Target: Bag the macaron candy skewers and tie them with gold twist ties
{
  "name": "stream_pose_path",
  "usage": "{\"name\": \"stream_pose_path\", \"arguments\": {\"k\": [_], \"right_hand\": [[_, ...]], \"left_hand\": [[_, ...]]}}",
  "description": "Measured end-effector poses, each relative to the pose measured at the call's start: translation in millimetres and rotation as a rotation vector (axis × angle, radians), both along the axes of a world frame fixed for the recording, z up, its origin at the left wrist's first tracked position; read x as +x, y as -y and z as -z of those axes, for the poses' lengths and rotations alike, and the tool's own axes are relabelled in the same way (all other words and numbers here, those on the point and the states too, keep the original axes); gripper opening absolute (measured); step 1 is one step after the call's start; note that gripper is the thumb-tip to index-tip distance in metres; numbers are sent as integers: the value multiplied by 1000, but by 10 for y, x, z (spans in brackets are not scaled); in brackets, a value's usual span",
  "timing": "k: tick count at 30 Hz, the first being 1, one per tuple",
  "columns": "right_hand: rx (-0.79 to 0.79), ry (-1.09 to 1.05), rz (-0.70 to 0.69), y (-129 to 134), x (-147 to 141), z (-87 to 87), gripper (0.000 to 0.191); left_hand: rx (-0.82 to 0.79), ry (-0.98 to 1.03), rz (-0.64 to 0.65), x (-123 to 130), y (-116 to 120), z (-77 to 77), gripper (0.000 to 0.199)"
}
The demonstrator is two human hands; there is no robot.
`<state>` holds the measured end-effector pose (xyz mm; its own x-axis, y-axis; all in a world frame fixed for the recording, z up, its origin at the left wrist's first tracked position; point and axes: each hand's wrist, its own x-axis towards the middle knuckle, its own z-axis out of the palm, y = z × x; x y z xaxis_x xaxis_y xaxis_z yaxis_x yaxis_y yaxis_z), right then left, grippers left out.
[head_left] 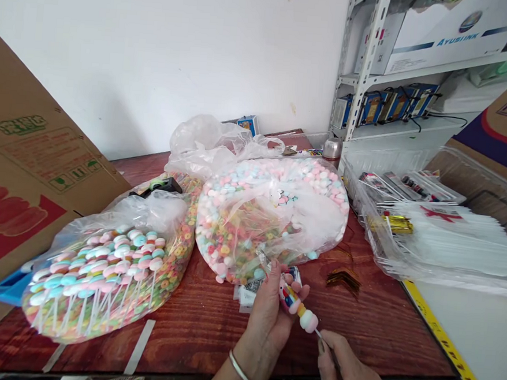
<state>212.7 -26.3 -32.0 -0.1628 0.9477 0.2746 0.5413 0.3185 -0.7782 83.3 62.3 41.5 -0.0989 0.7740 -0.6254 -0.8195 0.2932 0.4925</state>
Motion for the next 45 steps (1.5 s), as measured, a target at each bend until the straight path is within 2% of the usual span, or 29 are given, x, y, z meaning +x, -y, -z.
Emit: {"name": "stream_pose_path", "arguments": {"k": [5,8,11,13,16,19,22,25,30,37,39,42,45], "right_hand": [[-50,-56,-37,-117,-88,-124,25],[-140,-125,-69,-171,-88,-213,25],[-178,-127,-87,-185,-46,-224,26],[-111,-75,-99,-173,-6,-172,24],[73,35,-101,-147,44,-55,21],[214,113,-100,-140,33,19,24],[238,129,-71,-154,-37,19,26],[101,34,-17,-166,-87,-24,25],[-149,-182,23,-135,-123,-89,29],[-297,-433,129,-247,-206,-174,36],[-432,-577,77,-300,-170,-175,37],[-682,-914,30,-318,-125,-119,43],[-774,-1110,3,-264,-121,-25,45]], "left_hand": [[7,61,62,105,107,71,31],[93,75,37,57,81,88,33],[128,106,11,-49,7,64,25],[101,142,10,-113,-37,29,23],[60,184,13,-146,-58,-12,28],[44,164,36,-61,-2,14,29],[21,158,61,89,100,82,30],[13,183,79,151,150,114,33],[91,96,25,58,85,93,27],[149,99,120,266,243,183,26],[175,135,161,256,267,187,31],[213,136,196,149,227,172,31],[241,70,143,30,154,149,23]]}}
